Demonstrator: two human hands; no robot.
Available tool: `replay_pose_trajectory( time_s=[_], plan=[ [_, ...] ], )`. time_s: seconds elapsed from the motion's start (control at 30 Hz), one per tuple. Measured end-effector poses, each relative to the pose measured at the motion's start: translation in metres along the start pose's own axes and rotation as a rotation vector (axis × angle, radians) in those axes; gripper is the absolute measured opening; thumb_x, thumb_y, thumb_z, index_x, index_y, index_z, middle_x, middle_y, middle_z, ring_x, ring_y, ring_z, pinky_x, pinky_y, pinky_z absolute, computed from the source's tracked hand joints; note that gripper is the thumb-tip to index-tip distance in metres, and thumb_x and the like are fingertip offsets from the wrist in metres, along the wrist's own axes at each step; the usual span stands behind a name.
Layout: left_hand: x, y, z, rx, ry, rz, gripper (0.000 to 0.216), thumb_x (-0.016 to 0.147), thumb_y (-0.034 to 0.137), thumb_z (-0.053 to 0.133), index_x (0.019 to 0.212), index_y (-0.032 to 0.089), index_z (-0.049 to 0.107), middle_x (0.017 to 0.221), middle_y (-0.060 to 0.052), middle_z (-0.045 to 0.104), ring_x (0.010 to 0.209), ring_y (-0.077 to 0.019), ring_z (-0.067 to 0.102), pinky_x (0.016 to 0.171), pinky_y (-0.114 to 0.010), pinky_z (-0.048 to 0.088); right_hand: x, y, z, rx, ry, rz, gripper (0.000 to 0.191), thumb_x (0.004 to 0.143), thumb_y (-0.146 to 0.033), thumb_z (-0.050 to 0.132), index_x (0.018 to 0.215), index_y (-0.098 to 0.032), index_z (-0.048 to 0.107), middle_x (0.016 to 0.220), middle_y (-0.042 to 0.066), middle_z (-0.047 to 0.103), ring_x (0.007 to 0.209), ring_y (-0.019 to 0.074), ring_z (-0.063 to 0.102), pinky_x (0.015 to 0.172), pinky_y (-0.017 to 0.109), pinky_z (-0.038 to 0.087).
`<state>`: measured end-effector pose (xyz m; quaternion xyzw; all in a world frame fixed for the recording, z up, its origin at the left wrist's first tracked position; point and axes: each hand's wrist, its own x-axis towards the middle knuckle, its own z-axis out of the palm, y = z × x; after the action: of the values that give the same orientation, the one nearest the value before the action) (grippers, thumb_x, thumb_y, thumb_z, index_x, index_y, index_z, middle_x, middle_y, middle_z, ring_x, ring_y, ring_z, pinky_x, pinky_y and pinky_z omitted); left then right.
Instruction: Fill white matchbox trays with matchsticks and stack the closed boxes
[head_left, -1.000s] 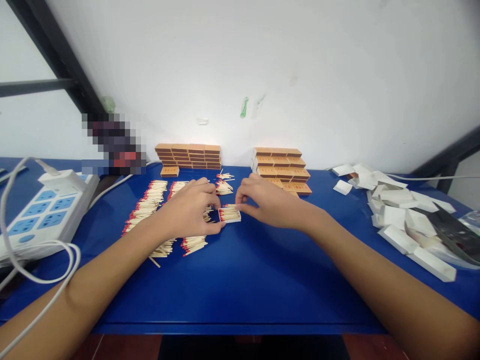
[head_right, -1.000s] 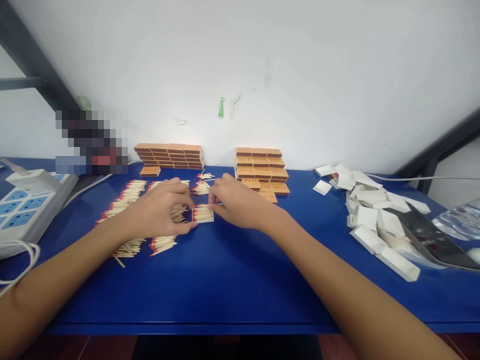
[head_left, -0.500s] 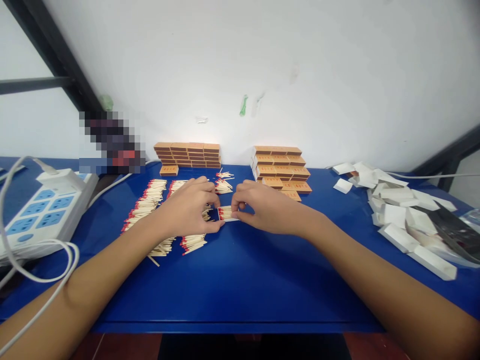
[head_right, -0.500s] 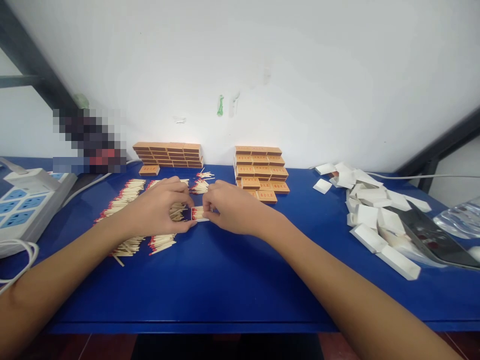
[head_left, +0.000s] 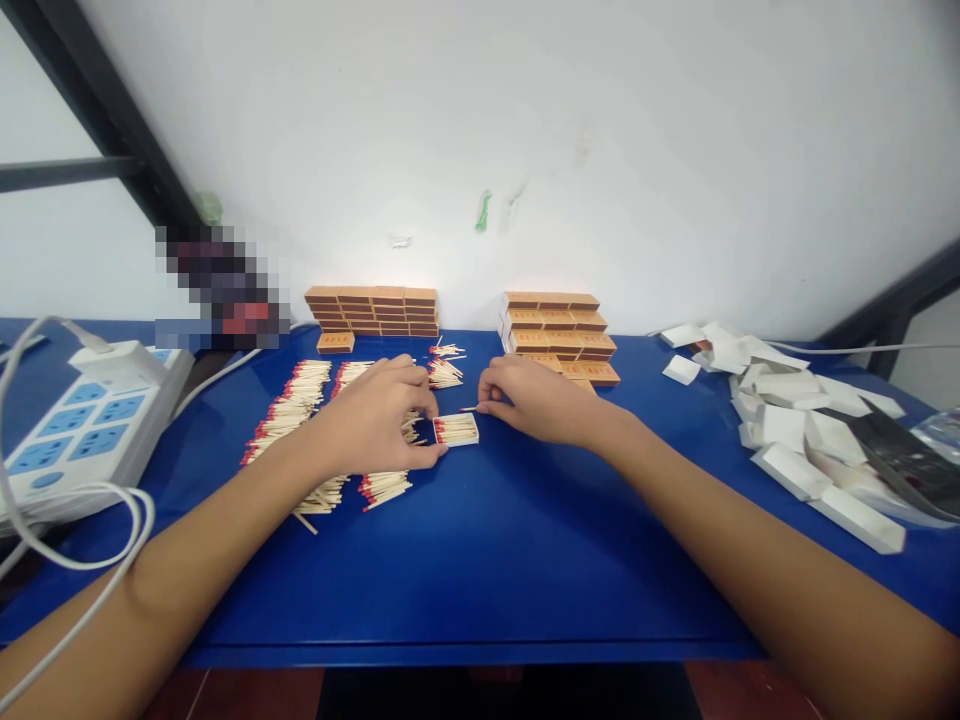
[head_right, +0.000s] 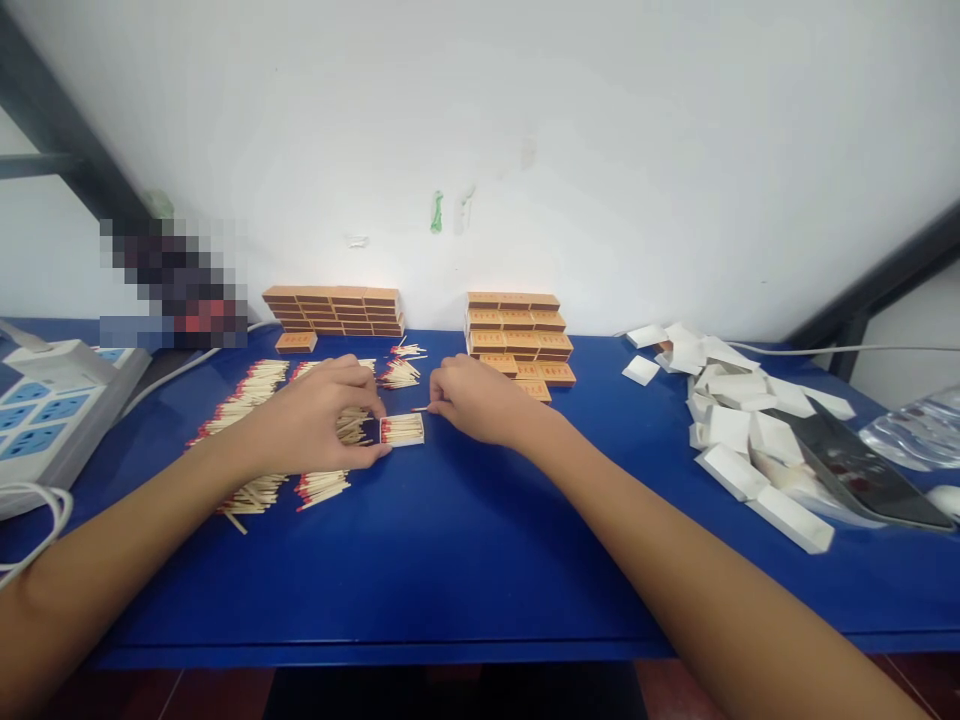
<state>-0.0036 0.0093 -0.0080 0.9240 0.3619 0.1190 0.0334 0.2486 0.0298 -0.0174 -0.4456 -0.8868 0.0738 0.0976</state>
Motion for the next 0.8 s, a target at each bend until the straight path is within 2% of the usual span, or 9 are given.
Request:
replay_pose_trajectory(
  time_s=[0.13,0.23,0.4,0.47,0.53,0.63,0.73,0.8],
  plan=[
    [0.0,0.0,0.0,-0.001,0.001,0.001,0.027,0.083,0.046,0.078,0.091,0.02,0.079,0.09,-0.007,0.065,0.096,-0.0279,0.057,0.085,-0.042,0.045,0.0,-0.004,-0.001,-0.022,0.014,0.003,0.014,0.103,-0.02,0.061,0.089,-0.018,0.066,0.099,0.01,0.068,0.091,0.0228,0.06,0.079,0.034,0.044],
    [0.0,0.001,0.0,0.001,0.008,0.003,0.026,0.083,0.045,0.077,0.091,0.02,0.079,0.089,-0.006,0.065,0.095,-0.0273,0.057,0.084,-0.042,0.045,-0.005,-0.014,-0.007,0.049,0.041,-0.035,0.014,0.103,-0.023,0.061,0.091,-0.019,0.066,0.099,0.009,0.069,0.091,0.0223,0.061,0.078,0.034,0.045],
    [0.001,0.0,0.0,0.004,0.016,0.011,0.028,0.084,0.047,0.076,0.089,0.02,0.078,0.087,-0.006,0.065,0.093,-0.0267,0.057,0.083,-0.041,0.045,-0.01,-0.03,-0.008,0.156,-0.035,-0.136,0.01,0.098,-0.015,0.063,0.091,-0.019,0.068,0.094,0.005,0.068,0.09,0.0198,0.06,0.078,0.032,0.044],
    [0.001,0.0,0.0,-0.003,0.017,0.009,0.027,0.084,0.046,0.076,0.09,0.02,0.078,0.088,-0.006,0.065,0.093,-0.0267,0.057,0.084,-0.042,0.045,-0.005,-0.028,-0.004,0.198,-0.009,-0.141,0.01,0.098,-0.014,0.062,0.091,-0.019,0.069,0.09,0.003,0.067,0.085,0.0182,0.059,0.076,0.031,0.043],
    [0.001,0.0,0.0,-0.013,0.01,0.005,0.026,0.083,0.045,0.077,0.091,0.02,0.079,0.089,-0.006,0.066,0.094,-0.0267,0.057,0.084,-0.042,0.045,0.003,-0.022,0.003,0.224,0.091,-0.126,0.01,0.099,-0.016,0.062,0.094,-0.019,0.069,0.091,0.003,0.066,0.085,0.0179,0.058,0.077,0.031,0.043],
    [0.001,-0.001,0.001,-0.015,0.004,0.005,0.027,0.083,0.045,0.076,0.091,0.02,0.079,0.09,-0.007,0.067,0.094,-0.0268,0.058,0.085,-0.042,0.046,0.017,-0.011,0.013,0.147,0.21,-0.118,0.012,0.102,-0.017,0.06,0.107,-0.018,0.071,0.103,0.008,0.066,0.099,0.0222,0.058,0.088,0.034,0.044],
    [0.0,-0.001,0.001,-0.008,0.012,0.012,0.028,0.084,0.046,0.076,0.091,0.019,0.08,0.091,-0.007,0.067,0.095,-0.0269,0.058,0.086,-0.042,0.046,0.025,-0.004,0.021,0.048,0.183,-0.121,0.017,0.104,-0.02,0.058,0.114,-0.02,0.072,0.11,0.011,0.065,0.11,0.0262,0.055,0.092,0.037,0.043],
    [0.0,-0.001,0.001,-0.007,0.011,0.013,0.027,0.084,0.046,0.076,0.091,0.02,0.08,0.091,-0.007,0.067,0.094,-0.0268,0.058,0.086,-0.042,0.046,0.028,-0.003,0.025,0.024,0.166,-0.107,0.015,0.104,-0.02,0.058,0.108,-0.02,0.073,0.11,0.01,0.064,0.111,0.0263,0.055,0.09,0.036,0.043]
  ],
)
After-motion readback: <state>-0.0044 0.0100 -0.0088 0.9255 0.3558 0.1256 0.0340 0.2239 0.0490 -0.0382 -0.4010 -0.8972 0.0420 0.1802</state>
